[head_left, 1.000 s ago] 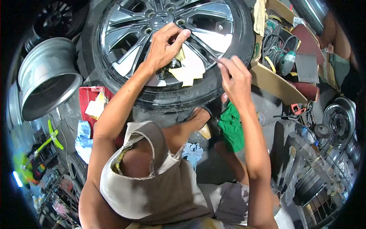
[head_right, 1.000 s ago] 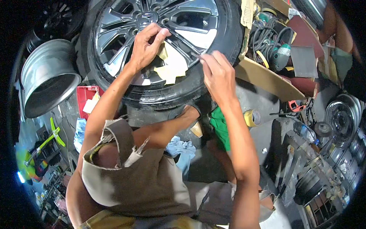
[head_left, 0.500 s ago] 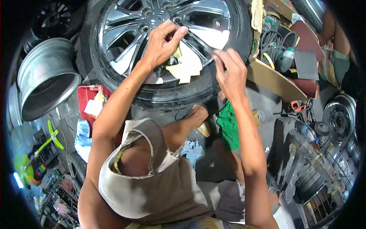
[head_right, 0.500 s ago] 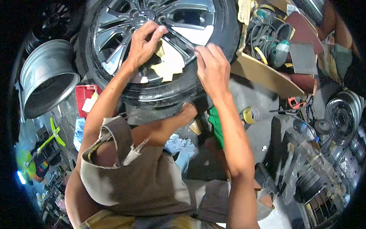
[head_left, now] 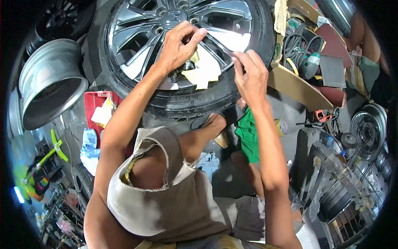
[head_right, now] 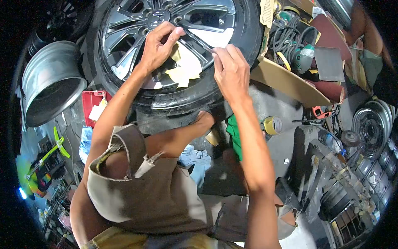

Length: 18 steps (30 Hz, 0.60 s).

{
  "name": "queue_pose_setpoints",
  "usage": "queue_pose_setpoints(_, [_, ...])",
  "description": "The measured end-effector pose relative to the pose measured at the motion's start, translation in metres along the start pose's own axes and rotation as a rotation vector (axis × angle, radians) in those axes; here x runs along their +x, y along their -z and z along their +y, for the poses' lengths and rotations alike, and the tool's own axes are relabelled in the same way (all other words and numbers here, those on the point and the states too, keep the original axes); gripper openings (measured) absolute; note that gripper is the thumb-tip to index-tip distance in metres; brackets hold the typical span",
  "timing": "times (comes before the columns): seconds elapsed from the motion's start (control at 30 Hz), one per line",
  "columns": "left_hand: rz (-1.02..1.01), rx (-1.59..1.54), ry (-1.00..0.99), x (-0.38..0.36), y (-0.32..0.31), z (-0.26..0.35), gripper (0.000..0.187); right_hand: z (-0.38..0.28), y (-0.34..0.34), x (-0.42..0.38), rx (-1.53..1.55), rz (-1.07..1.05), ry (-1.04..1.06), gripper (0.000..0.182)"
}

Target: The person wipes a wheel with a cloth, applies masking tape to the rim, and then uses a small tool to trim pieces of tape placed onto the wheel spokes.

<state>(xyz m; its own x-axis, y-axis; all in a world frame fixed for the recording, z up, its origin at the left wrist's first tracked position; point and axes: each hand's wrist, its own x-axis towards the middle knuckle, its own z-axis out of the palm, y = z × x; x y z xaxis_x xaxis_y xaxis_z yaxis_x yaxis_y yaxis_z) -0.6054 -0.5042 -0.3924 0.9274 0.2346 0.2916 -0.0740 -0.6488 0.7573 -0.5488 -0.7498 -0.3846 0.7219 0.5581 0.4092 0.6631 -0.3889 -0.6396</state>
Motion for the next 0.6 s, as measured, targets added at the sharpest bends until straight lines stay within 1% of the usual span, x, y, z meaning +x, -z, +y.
queue_pose_setpoints(0.13, [0.015,-0.004,0.046,0.0,0.003,0.001,0.031,-0.004,0.0,0.001,-0.021,-0.03,-0.004,0.013])
queue_pose_setpoints(0.2, [0.001,-0.009,0.012,0.0,0.001,-0.002,0.03,-0.005,0.005,-0.007,-0.049,-0.055,-0.039,0.012])
queue_pose_setpoints(0.27, [-0.002,0.017,-0.01,0.002,0.001,-0.002,0.029,-0.005,-0.001,-0.002,-0.011,-0.011,-0.028,0.012])
queue_pose_setpoints(0.37, [0.009,-0.012,0.037,0.0,0.003,0.002,0.028,-0.008,-0.002,-0.011,-0.025,-0.036,-0.091,0.013])
queue_pose_setpoints(0.4, [-0.001,0.002,0.073,-0.001,0.003,0.001,0.028,-0.009,-0.002,-0.006,-0.021,-0.041,-0.081,0.013])
queue_pose_setpoints(0.47, [0.012,-0.027,0.013,0.0,0.0,-0.003,0.027,-0.012,0.005,-0.01,-0.011,-0.061,-0.086,0.013])
queue_pose_setpoints(0.5, [0.068,-0.055,-0.037,0.002,-0.003,-0.004,0.033,-0.009,0.0,-0.005,-0.012,-0.058,-0.093,0.014])
queue_pose_setpoints(0.53, [0.068,-0.052,-0.042,0.003,-0.004,-0.005,0.033,-0.007,-0.002,-0.003,-0.011,-0.052,-0.091,0.014])
queue_pose_setpoints(0.6, [0.016,-0.02,0.001,0.001,0.001,-0.003,0.027,-0.01,-0.005,0.001,0.021,-0.023,-0.047,0.015])
